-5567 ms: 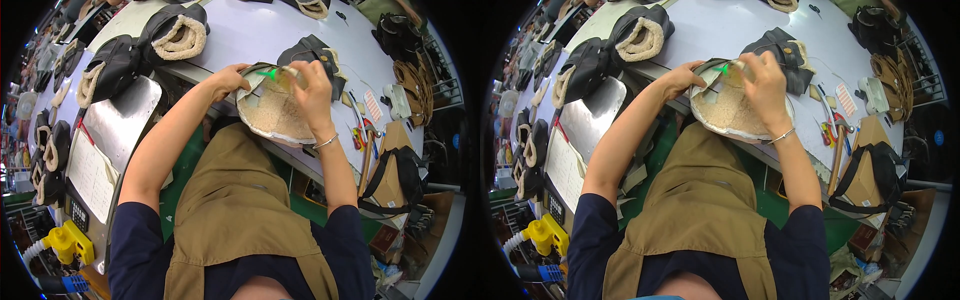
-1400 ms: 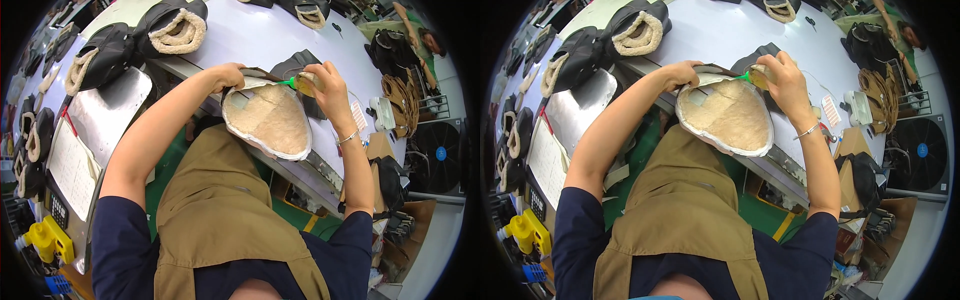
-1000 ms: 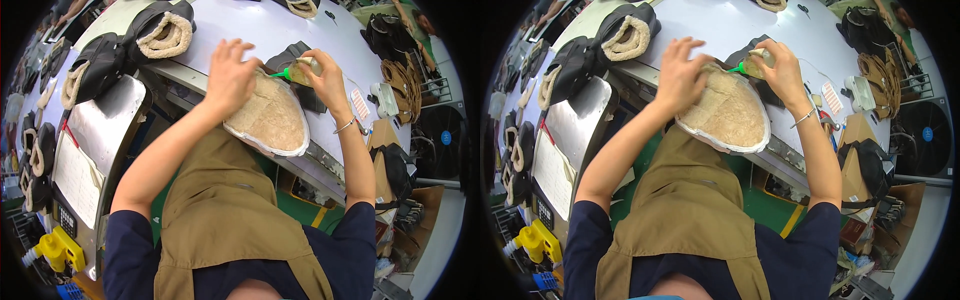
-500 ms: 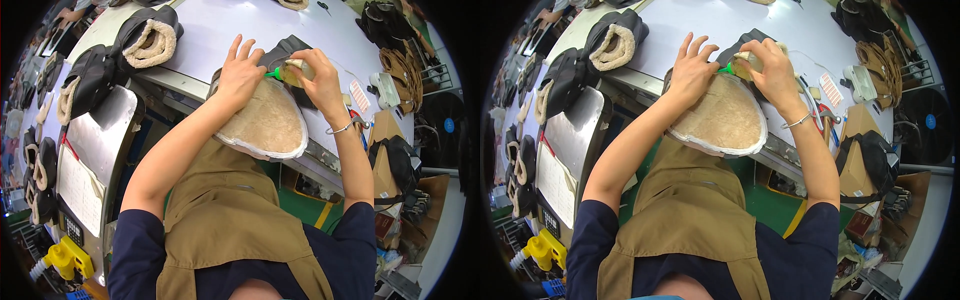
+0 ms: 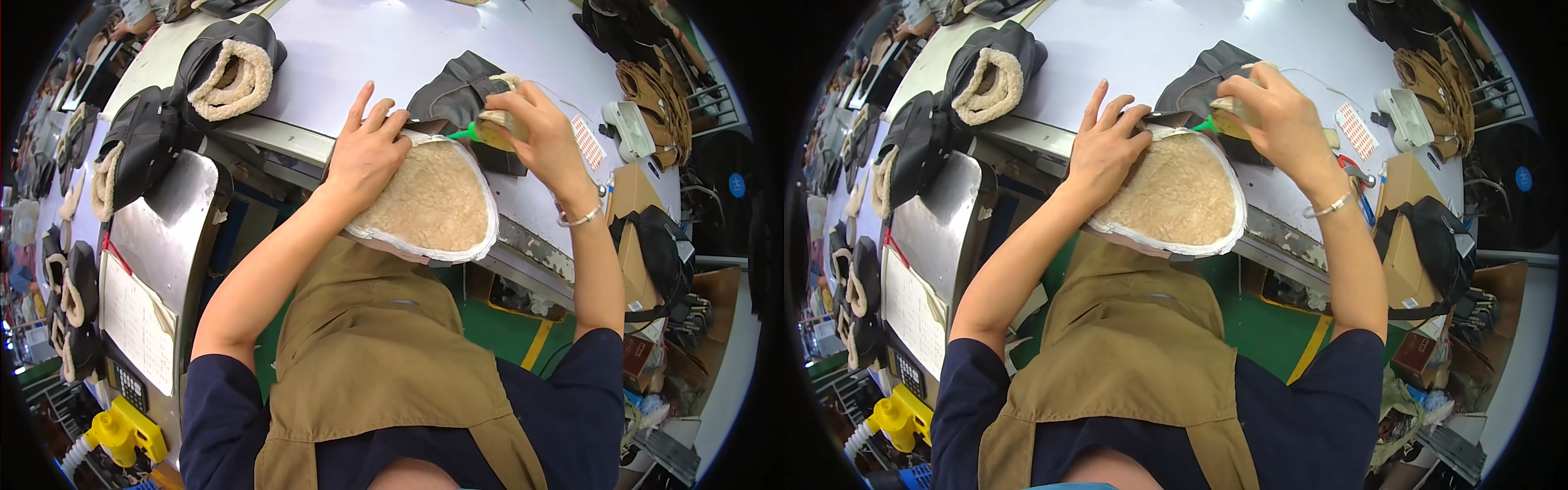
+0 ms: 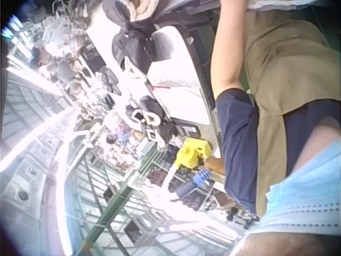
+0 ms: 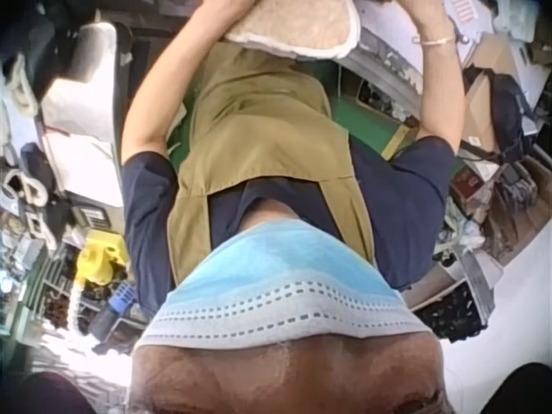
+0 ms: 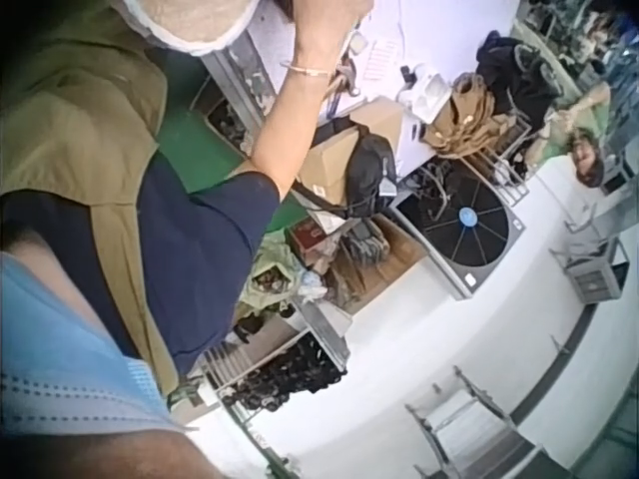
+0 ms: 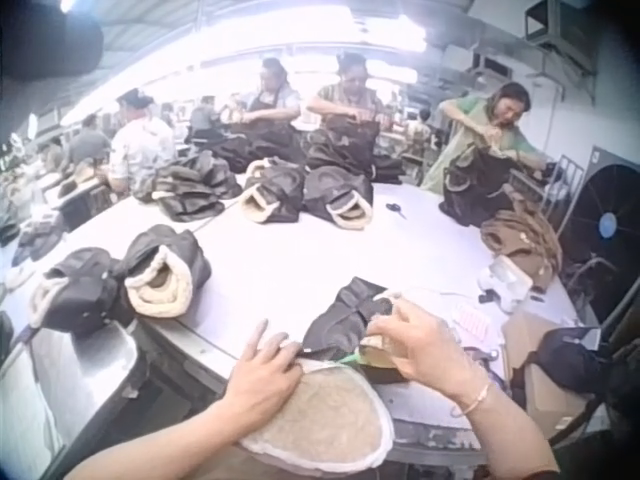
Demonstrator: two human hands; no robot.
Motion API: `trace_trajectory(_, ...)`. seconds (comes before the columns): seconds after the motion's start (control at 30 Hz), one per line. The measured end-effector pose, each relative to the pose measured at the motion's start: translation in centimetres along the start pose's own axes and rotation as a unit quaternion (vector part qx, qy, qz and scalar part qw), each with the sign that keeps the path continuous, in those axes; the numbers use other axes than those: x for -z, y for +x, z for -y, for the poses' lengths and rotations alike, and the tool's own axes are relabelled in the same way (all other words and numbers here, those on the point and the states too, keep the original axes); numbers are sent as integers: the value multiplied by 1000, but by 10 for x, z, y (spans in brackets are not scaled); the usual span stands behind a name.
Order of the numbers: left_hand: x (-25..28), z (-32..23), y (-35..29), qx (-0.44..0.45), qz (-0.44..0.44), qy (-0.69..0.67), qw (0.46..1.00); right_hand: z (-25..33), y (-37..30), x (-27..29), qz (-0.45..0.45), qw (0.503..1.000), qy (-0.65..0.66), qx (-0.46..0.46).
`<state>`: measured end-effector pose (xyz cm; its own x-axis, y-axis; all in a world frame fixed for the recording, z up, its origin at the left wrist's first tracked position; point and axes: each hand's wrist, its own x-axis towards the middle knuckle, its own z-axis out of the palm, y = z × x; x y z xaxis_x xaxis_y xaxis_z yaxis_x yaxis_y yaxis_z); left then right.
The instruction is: Applying adhesive to shoe upper components and assembling them at a workbench.
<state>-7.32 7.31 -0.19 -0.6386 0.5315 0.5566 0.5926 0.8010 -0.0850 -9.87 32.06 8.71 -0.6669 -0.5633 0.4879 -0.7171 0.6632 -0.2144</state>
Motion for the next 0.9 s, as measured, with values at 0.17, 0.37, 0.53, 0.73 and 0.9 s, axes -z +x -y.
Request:
trace_trajectory(0.17, 0, 1, -3, 3, -43, -50, 998, 2, 1, -1, -42, 998, 39, -21)
trace_trajectory(0.37, -3, 4, 2, 21, -52, -74, 996, 4, 11, -18, -32, 998, 41, -29)
trace_trajectory(0.53, -1, 6, -3, 29, -31, -77, 996, -1, 11, -9, -23, 998, 32, -51)
trace_trajectory(0.73, -4, 7, -2, 30, -57, -115, 991, 10, 18, -30, -37, 996, 57, -60)
trace_trajectory(0.9, -4, 7, -4, 36, -52, -131, 989, -1, 14, -11, -1, 994, 46, -95)
